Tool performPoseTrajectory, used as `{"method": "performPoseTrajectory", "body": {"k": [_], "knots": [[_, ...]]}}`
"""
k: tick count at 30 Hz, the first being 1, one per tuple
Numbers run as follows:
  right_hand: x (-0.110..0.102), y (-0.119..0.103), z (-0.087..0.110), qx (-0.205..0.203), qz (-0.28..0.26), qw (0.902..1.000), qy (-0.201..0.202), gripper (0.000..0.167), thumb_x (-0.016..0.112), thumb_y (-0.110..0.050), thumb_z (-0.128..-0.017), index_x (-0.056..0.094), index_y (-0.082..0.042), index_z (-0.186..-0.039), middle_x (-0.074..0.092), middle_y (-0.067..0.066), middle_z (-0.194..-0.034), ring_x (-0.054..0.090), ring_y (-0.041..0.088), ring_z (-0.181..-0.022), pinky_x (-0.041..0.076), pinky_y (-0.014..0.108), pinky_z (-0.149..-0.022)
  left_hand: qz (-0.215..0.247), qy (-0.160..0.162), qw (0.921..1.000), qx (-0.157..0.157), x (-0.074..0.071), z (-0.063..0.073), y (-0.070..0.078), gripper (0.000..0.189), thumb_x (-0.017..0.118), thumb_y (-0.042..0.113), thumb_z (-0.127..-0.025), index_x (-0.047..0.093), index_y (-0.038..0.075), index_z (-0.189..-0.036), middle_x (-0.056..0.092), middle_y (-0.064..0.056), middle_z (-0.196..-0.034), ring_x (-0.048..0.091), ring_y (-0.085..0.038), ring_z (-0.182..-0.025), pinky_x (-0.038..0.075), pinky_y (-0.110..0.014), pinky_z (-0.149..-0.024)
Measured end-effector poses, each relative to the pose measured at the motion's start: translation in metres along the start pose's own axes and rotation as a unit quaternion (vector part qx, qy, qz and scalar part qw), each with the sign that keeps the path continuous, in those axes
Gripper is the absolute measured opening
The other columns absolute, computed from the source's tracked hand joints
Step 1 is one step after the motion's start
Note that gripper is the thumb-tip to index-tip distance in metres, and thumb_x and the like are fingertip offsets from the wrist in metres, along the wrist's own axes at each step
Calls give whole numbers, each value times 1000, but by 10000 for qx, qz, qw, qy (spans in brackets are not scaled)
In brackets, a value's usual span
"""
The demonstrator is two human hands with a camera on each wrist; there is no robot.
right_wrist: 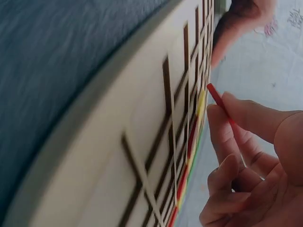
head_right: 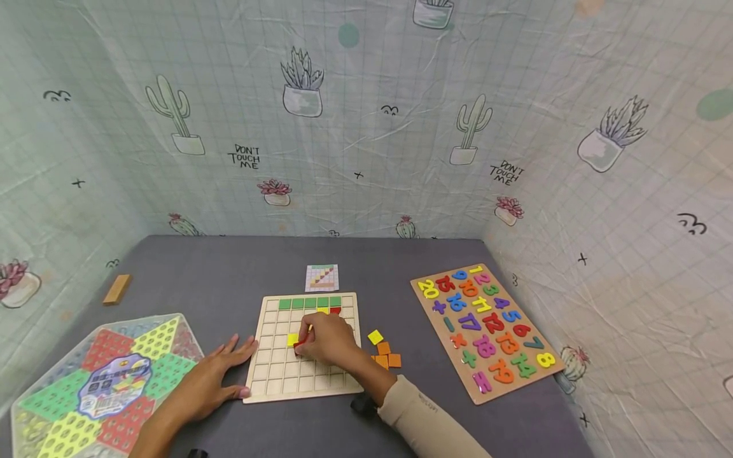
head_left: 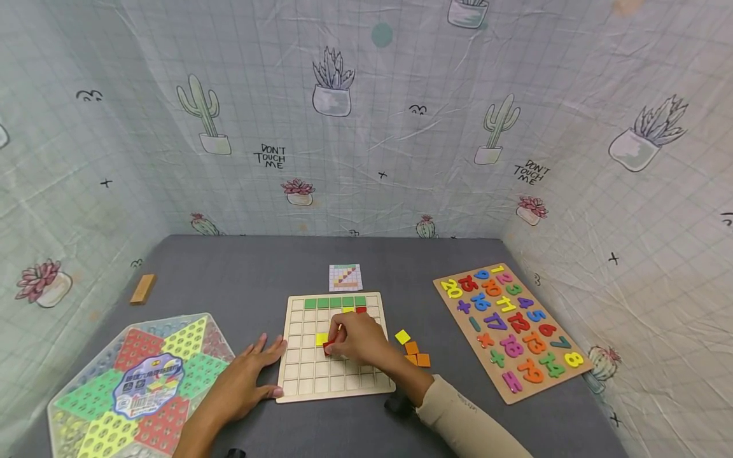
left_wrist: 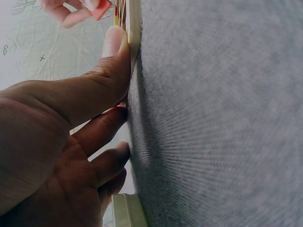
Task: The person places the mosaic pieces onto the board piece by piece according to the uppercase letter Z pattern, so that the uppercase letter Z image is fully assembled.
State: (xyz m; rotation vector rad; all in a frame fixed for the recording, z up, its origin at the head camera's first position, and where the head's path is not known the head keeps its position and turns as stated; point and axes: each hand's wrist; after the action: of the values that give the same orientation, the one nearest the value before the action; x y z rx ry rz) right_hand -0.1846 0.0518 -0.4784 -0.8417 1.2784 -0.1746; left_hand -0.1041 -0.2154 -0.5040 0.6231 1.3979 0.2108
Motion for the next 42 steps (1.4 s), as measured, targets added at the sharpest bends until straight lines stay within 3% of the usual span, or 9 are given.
{"method": "performPoseTrajectory", "body": {"k": [9,24,30,36,42], "knots": [[21,-8,-7,64,679,9975,173,30,93,-25,-83,66,-25,-72,59,-14,-64,52,4,-63,40,26,-55,-8,86,9999,100,1,1,0,92,93,30,-77,52,11,-158,48,-12,-165,34,-50,-156,40,-71,-116],[23,-12,-8,279,755,9967,128,22,91,-21,-85,71,-25,-77,55,-9,-62,51,10,-61,37,30,-56,-5,124,9998,183,3,0,-2,91,93,29,-77,53,10,-157,48,-12,-165,34,-49,-156,39,-71,-118],[24,-15,-11,112,800,9966,126,20,91,-20,-86,73,-24,-77,56,-12,-60,52,8,-62,39,30,-55,-8,196,9997,176,2,1,-2,91,93,29,-76,54,10,-157,49,-12,-164,35,-50,-156,39,-71,-117],[15,-12,-6,85,507,9986,-122,14,91,-20,-84,77,-23,-85,60,-13,-63,54,5,-61,42,26,-55,27,99,9999,125,3,1,-2,92,93,30,-77,53,11,-158,48,-11,-165,34,-50,-156,40,-71,-117],[-13,5,7,117,78,9998,-119,17,91,-21,-86,78,-20,-97,64,-8,-74,57,8,-65,45,25,-57,-42,120,9999,53,1,1,-1,92,93,30,-78,52,14,-159,46,-11,-166,36,-57,-152,42,-74,-112]]}}
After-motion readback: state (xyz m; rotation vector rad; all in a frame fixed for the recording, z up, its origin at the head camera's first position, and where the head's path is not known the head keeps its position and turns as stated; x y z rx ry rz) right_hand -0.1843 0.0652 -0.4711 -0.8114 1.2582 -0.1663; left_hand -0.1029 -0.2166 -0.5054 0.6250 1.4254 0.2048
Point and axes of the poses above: each hand's wrist, its own z-axis away from the middle knuckle, its own x-axis out of the palm, y = z × x
